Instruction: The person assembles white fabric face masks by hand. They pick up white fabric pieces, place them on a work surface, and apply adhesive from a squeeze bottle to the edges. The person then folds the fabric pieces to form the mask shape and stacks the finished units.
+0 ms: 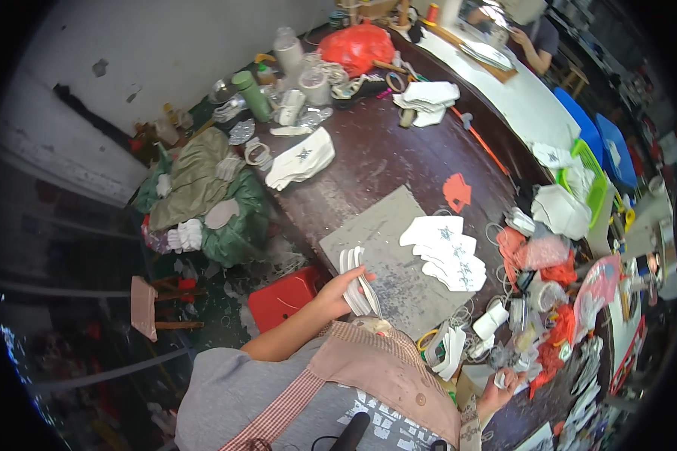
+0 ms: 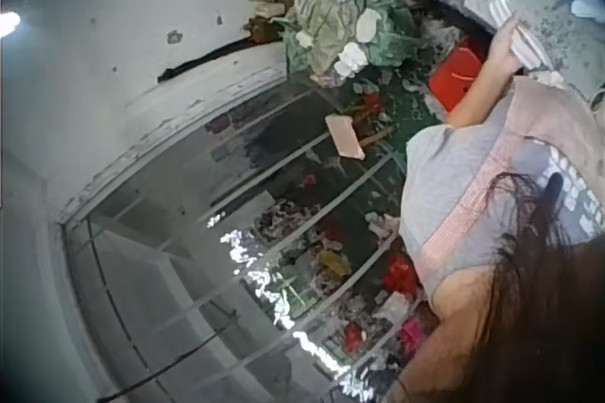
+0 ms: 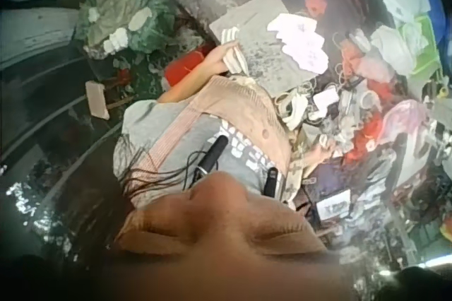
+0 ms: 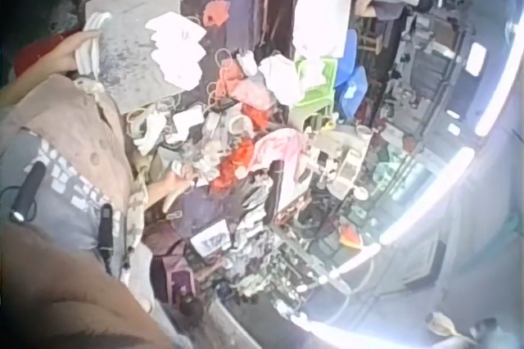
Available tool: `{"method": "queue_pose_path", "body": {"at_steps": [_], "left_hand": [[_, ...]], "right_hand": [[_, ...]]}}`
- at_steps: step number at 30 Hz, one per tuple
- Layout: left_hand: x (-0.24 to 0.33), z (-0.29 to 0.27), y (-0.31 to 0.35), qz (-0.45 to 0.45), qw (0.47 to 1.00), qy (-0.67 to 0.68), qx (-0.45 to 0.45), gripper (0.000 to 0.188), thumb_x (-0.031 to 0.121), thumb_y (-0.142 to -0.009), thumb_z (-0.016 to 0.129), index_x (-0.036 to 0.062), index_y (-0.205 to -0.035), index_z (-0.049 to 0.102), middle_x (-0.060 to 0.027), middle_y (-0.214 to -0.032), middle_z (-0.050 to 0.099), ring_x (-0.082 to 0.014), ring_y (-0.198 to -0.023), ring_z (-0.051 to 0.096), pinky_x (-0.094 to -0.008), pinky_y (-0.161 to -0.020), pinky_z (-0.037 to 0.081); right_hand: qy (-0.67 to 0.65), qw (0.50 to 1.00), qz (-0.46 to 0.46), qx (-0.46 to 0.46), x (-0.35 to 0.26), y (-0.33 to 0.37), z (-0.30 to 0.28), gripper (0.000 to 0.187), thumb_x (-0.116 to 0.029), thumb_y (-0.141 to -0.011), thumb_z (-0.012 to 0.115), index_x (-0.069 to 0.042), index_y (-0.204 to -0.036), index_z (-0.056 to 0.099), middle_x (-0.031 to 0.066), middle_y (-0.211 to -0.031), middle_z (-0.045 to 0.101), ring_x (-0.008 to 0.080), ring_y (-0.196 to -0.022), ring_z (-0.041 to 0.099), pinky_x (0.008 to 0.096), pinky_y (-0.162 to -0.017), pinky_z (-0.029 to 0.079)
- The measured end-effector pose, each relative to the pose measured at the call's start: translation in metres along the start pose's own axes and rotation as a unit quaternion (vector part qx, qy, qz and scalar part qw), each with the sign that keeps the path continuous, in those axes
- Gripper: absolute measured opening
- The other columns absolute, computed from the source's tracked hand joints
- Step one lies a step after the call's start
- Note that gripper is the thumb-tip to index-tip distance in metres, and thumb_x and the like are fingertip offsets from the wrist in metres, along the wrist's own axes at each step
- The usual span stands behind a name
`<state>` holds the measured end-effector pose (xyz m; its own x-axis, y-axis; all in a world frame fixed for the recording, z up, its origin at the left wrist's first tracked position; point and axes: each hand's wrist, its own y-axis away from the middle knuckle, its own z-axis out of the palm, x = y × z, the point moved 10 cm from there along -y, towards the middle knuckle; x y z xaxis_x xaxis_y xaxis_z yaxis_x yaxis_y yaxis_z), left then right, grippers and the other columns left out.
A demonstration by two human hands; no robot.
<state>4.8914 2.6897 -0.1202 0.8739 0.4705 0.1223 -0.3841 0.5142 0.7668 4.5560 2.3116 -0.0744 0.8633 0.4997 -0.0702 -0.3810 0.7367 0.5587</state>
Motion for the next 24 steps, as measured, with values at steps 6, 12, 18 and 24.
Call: {"method": "queue_pose_path", "body": {"at_steps": [6,12,18,24], "left_hand": [[0.008,0.005,-0.008,0.000,0.990,-0.138,-0.020,0.025,0.020,-0.091,0.067,0.0107,-0.112,0.057,-0.0069,-0.100,0.065,-0.0171,-0.084,0.059,-0.0378,-0.077,0.052],[0.010,0.011,-0.037,0.038,0.950,-0.307,-0.042,0.043,0.029,-0.089,0.070,0.0127,-0.126,0.055,-0.0019,-0.109,0.064,-0.0150,-0.093,0.059,-0.0420,-0.085,0.049],[-0.025,0.029,-0.066,-0.056,0.960,-0.269,0.050,0.034,0.028,-0.089,0.071,0.0202,-0.118,0.057,0.0029,-0.102,0.067,-0.0100,-0.073,0.054,-0.0440,-0.082,0.048],[-0.035,0.024,-0.055,-0.088,0.962,-0.256,0.033,0.026,0.023,-0.090,0.067,0.0148,-0.114,0.058,-0.0037,-0.103,0.066,-0.0198,-0.090,0.062,-0.0463,-0.087,0.050]], "right_hand": [[0.068,0.975,-0.177,-0.112,-0.075,0.033,0.023,0.022,-0.013,-0.101,0.042,-0.010,-0.108,0.062,-0.0035,-0.055,0.038,0.0077,-0.049,0.037,0.0268,-0.053,0.037],[-0.095,0.993,-0.068,-0.013,0.036,0.056,-0.006,0.015,-0.025,-0.098,0.052,-0.013,-0.099,0.061,-0.0041,-0.056,0.037,0.0121,-0.051,0.036,0.0294,-0.054,0.033],[-0.106,0.957,-0.263,-0.056,-0.079,0.129,-0.032,0.019,-0.024,-0.101,0.050,-0.010,-0.101,0.063,-0.0038,-0.057,0.037,0.0105,-0.053,0.034,0.0263,-0.054,0.033],[-0.071,0.970,-0.219,-0.082,-0.060,0.127,-0.026,0.024,-0.025,-0.103,0.046,-0.010,-0.091,0.059,-0.0037,-0.057,0.037,0.0097,-0.053,0.034,0.0273,-0.055,0.034]]}}
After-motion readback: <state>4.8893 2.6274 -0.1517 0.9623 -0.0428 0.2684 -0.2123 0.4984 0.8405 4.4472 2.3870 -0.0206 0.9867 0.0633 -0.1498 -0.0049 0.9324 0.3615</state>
